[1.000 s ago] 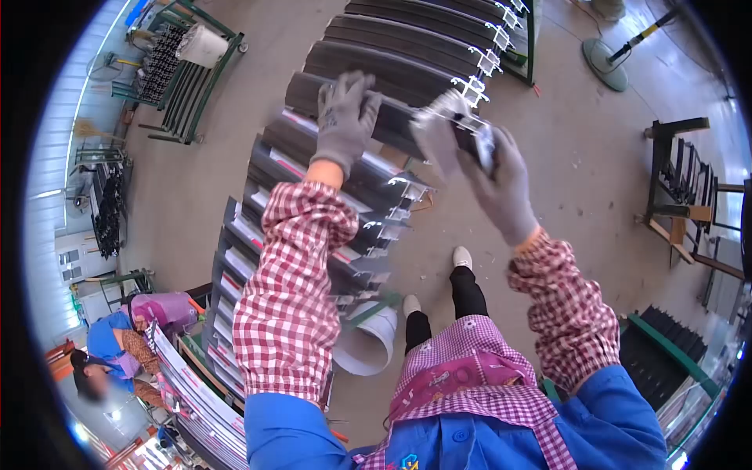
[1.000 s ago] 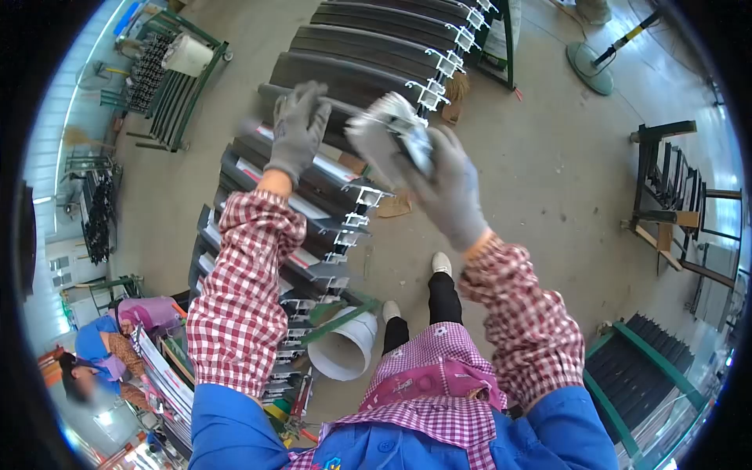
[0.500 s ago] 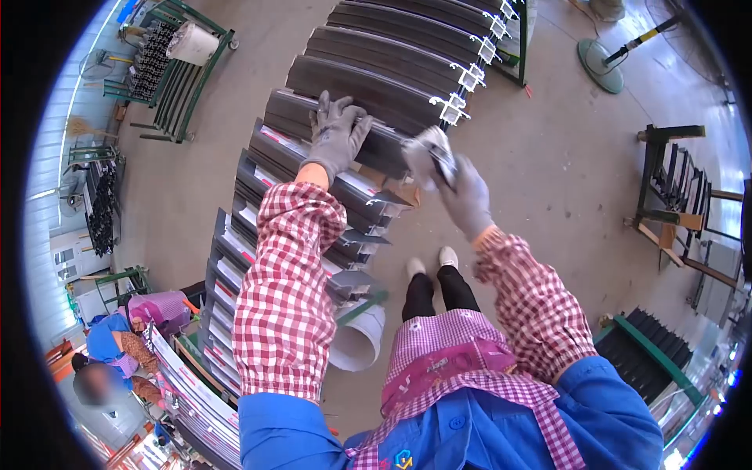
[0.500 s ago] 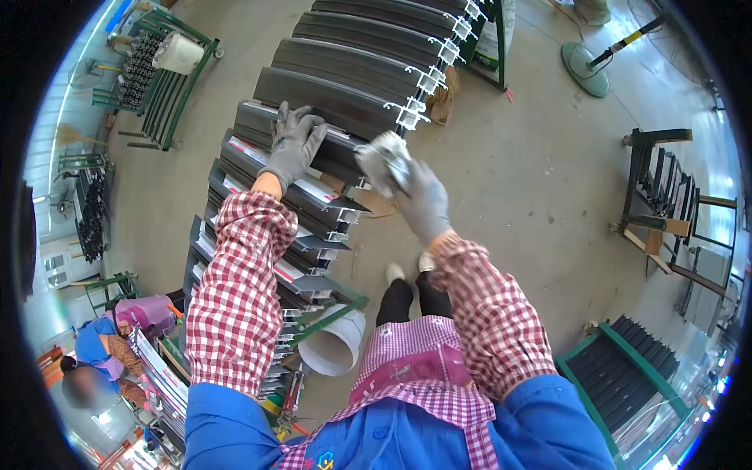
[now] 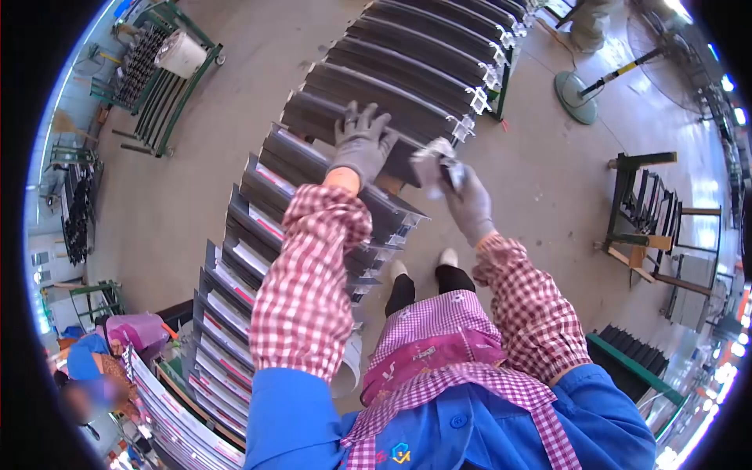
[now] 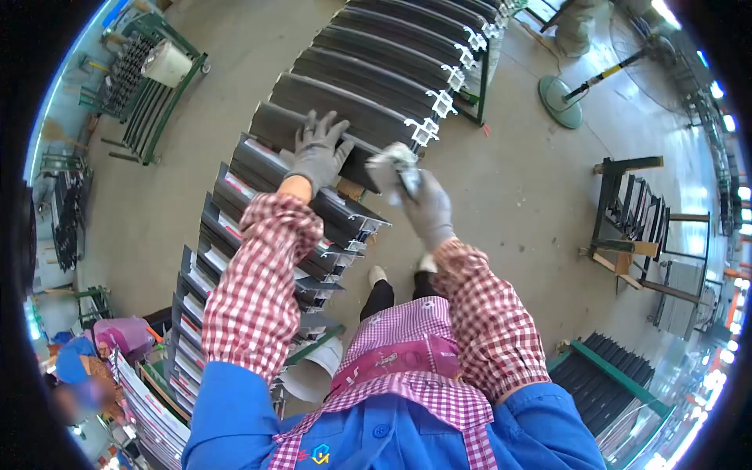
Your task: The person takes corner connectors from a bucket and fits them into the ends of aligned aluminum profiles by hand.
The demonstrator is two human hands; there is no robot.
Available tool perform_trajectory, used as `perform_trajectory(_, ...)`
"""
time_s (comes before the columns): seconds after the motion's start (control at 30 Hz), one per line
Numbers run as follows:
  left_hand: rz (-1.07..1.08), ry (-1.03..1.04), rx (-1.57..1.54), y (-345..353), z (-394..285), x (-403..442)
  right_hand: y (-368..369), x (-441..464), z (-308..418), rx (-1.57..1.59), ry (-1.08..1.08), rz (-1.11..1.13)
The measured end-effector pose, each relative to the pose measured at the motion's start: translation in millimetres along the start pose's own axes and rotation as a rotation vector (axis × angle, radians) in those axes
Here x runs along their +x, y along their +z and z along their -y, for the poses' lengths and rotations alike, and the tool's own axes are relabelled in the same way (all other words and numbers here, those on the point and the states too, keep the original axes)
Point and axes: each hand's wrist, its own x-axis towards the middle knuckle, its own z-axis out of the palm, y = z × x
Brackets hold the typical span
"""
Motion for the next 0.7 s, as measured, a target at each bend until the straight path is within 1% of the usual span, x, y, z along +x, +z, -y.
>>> perform_trajectory(0.03, 0.107, -0.009, 0.03, 6.8, 4.9, 1.1, -0.3, -11.2, -15.6, 0.062, 0.071, -0.02)
perform_trajectory(0.1, 0.088, 0.057, -0.022, 3.0, 9.7, 0.5, -19.3, -12.1, -35.1, -0.017, 0.149, 0.113)
perform_trajectory(0.13, 0.134, 0.006, -0.015, -5.4, 3.9, 0.7, -25.1, -9.4, -31.8, -0.054, 0.18, 0.179)
perform_trajectory(0.23, 0.231, -0.008, 0.005, -1.4, 8.8, 5.1, -34.5, 29.0, 31.1, 0.589, 0.015, 0.046)
perform_trajectory(0.27, 0.224, -0.019, 0.001, -1.7, 9.8, 5.9, -28.0, 29.7, 38.7, 0.574, 0.04, 0.028)
perform_trajectory(0.3, 0.221, -0.025, -0.001, -2.8, 10.3, 5.3, -16.4, 25.2, 19.9, 0.28, -0.086, 0.042)
perform_trajectory(0.37, 0.239, -0.026, -0.002, -6.4, 6.9, 3.6, -0.7, -1.8, -28.9, 0.012, -0.007, 0.155)
perform_trajectory(0.43, 0.248, -0.057, 0.0, -9.9, 7.0, -0.8, -21.2, -7.7, -37.5, 0.005, -0.029, 0.185)
perform_trajectory(0.47, 0.199, -0.045, -0.058, -9.2, 4.9, -9.8, -37.2, -16.0, -38.0, -0.004, -0.032, 0.207)
perform_trajectory(0.57, 0.023, 0.006, -0.179, -23.6, 19.3, -29.3, -66.3, -17.9, 13.9, 0.136, -0.139, 0.31)
perform_trajectory(0.6, -0.023, -0.037, -0.061, -31.9, 27.5, -42.9, -65.1, -21.7, 28.3, 0.186, -0.29, 0.303)
perform_trajectory(0.63, -0.051, -0.134, 0.003, -40.5, 36.9, -61.6, -62.7, -25.5, 43.8, 0.236, -0.441, 0.291)
perform_trajectory(0.7, -0.109, -0.329, 0.137, -54.8, 54.4, -103.6, -56.9, -33.0, 77.6, 0.284, -0.53, 0.443)
